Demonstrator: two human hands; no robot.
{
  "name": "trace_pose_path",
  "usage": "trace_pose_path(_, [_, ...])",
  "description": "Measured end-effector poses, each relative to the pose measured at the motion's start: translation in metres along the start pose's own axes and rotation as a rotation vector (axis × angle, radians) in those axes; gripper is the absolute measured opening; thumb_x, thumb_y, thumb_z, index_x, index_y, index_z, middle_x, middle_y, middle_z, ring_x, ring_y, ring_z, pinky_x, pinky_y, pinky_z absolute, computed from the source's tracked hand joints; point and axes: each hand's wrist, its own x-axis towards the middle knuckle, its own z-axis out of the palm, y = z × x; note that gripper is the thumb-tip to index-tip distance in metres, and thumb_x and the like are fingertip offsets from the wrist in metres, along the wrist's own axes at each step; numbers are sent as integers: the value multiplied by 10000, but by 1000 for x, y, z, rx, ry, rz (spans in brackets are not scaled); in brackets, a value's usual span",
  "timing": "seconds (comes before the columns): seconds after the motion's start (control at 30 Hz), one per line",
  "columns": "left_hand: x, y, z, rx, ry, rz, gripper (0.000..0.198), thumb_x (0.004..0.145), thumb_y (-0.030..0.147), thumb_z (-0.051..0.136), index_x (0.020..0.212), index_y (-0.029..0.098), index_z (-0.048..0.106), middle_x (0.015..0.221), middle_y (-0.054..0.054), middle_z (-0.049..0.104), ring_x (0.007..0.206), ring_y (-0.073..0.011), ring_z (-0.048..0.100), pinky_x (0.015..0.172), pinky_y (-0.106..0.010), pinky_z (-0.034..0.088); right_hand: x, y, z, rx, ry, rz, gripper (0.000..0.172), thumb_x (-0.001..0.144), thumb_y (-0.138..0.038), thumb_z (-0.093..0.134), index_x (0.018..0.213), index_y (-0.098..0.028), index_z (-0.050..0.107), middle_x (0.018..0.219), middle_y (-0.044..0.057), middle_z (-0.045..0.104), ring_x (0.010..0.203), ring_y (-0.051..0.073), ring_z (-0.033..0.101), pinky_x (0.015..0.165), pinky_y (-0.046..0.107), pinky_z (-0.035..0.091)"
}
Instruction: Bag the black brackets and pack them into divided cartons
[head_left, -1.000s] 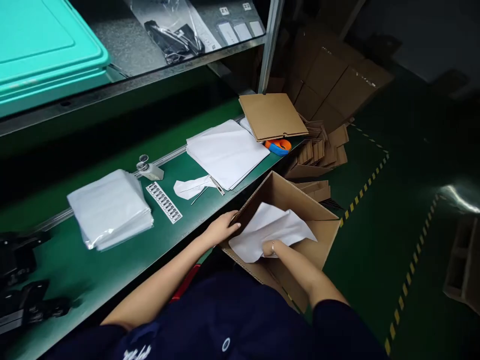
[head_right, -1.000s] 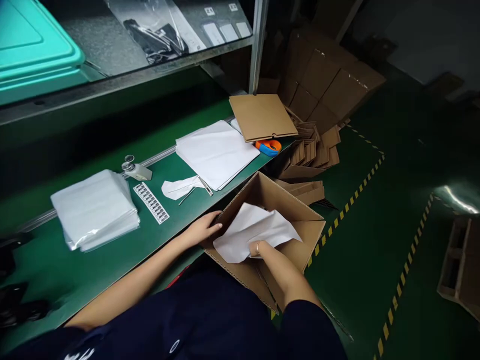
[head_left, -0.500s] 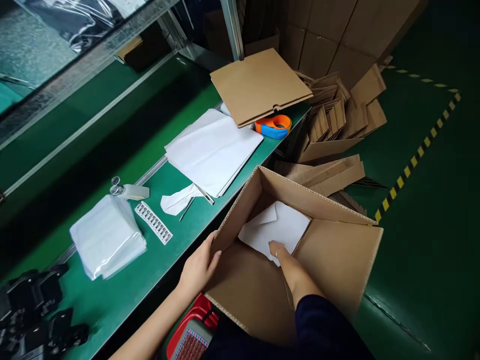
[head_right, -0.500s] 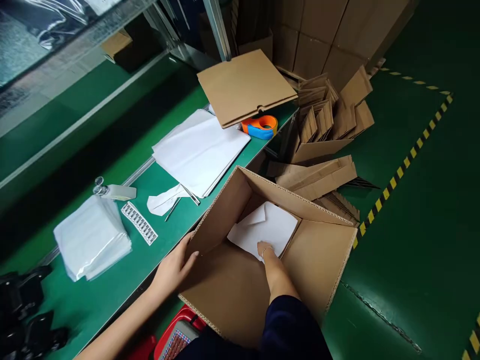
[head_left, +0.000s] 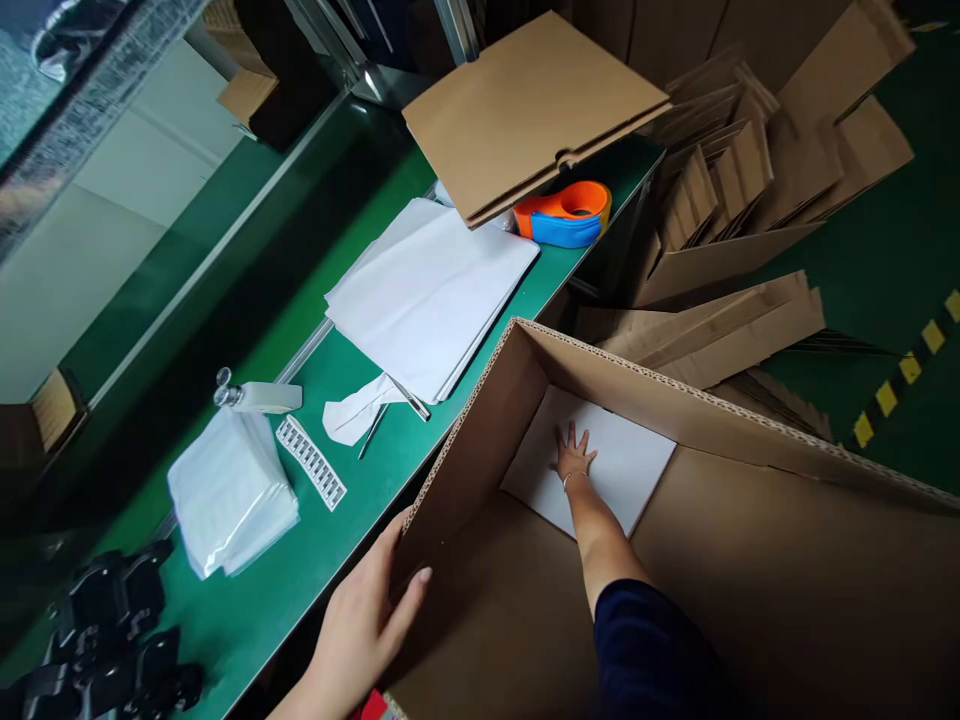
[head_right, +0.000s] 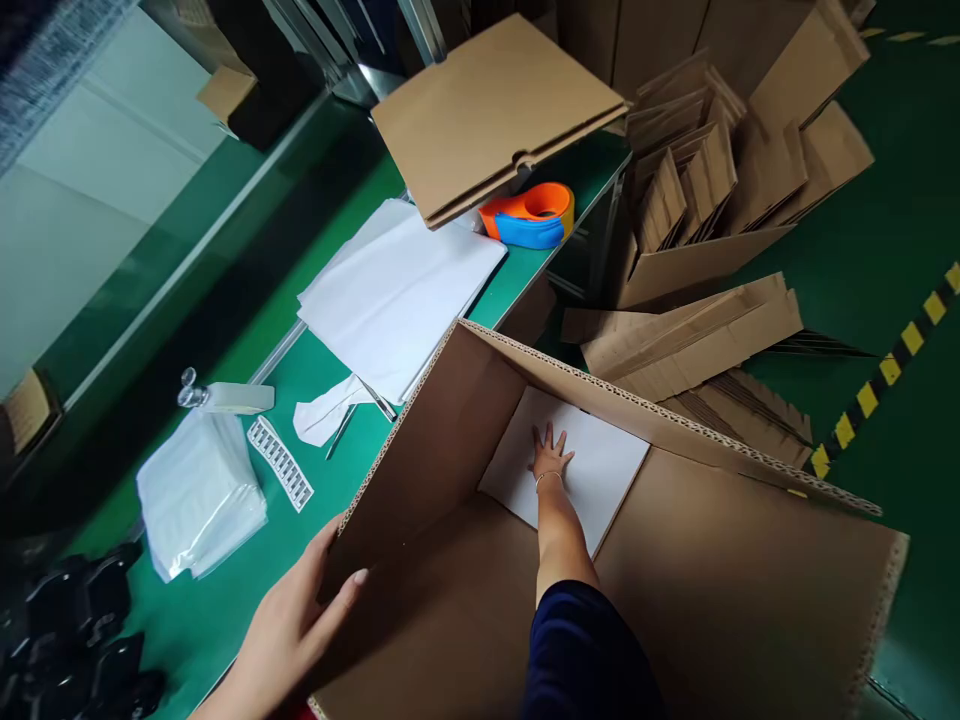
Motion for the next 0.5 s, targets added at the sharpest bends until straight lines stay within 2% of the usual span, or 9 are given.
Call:
trace_pose_path(0.1, [-1,-1,2,32,1,-5,515,945,369,438,1426,230,318,1139,-77,692,740,-204,719,679,-325,589,5,-3,1,11,-33,18,1011,809,-436,680,1494,-447,-63,1584,-8,-272,1455,399,-153,1059,687,216])
trace_pose_path(0.2, [-5,-3,5,47,18,9,494,950,373,419,1405,200,337,1113,-90,699,749,-209,715,673,-319,579,-3,6,-11,17,-15,49,926,871,-431,597,1499,-426,-82,1588,-5,-261,1461,364,-157,1083,666,185])
trace_pose_path(0.33, [-6,-3,6,13,32,27,482,946,391,410,1381,191,353,1104,-87,703,556,-160,660,622,-303,563,-12,44,-33,19,8,132,876,905,-468,517,1491,-415,-132,1587,-4,-265,1467,359,-132,1071,686,182])
trace_pose_path(0.43, [-1,-2,6,11,30,-2,485,940,421,413,1366,193,364,1073,-70,711,444,-131,592,600,-305,554,-6,70,-40,16,-49,171,960,822,-463,638,1493,-458,-48,1600,-10,-227,1473,388,-7,1038,679,271])
trace_pose_path(0.5, [2,0,7,27,25,-24,489,939,440,409,1357,189,372,1069,-70,711,455,-139,599,607,-312,553,-1,75,-40,13,-77,183,1017,771,-457,699,1496,-461,-15,1606,10,-207,1467,413,34,993,668,345])
